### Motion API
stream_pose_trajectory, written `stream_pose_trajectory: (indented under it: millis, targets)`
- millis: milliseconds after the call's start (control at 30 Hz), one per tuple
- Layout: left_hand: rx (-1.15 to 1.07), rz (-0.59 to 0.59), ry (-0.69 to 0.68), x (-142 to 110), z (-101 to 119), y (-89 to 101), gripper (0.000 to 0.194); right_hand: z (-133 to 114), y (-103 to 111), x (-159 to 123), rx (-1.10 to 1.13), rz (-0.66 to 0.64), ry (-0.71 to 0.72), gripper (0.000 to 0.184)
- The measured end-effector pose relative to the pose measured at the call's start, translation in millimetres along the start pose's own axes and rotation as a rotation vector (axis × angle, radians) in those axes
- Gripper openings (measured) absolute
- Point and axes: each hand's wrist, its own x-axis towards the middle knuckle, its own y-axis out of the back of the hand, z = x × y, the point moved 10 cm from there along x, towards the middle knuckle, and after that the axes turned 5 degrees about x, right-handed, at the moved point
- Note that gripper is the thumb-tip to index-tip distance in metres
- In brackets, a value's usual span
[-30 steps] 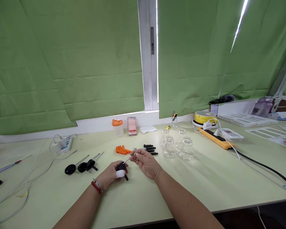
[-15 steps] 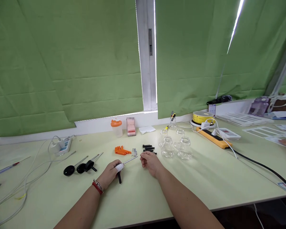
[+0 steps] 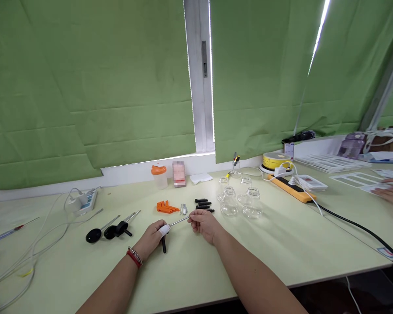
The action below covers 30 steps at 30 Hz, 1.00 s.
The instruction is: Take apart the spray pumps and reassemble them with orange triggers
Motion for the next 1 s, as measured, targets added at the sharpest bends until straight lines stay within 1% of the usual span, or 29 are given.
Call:
stream_pose_trajectory:
  millis: [233, 600, 733, 1000]
  targets:
    - [0.018, -0.02, -0.016, 1.3, -2.1, -1.7, 0.034, -1.3, -1.3, -1.0, 0.004, -0.001, -0.007, 0.016]
    - [0.003, -0.043, -0.02, 0.7, -0.2, -2.8, 0.031, -3.4, 6.9, 0.4, -0.101, -0.002, 0.036, 0.022]
    - [0.022, -0.039, -0.034, 0.3, 1.6, -1.3, 0.031, -3.8, 7.4, 0.4, -0.147, -0.012, 0.047, 0.022]
    - [-0.002, -0.057, -0.012, -1.6, 2.7, -3.1, 0.03, -5.6, 6.3, -0.7, -0.165, -0.026, 0.054, 0.021]
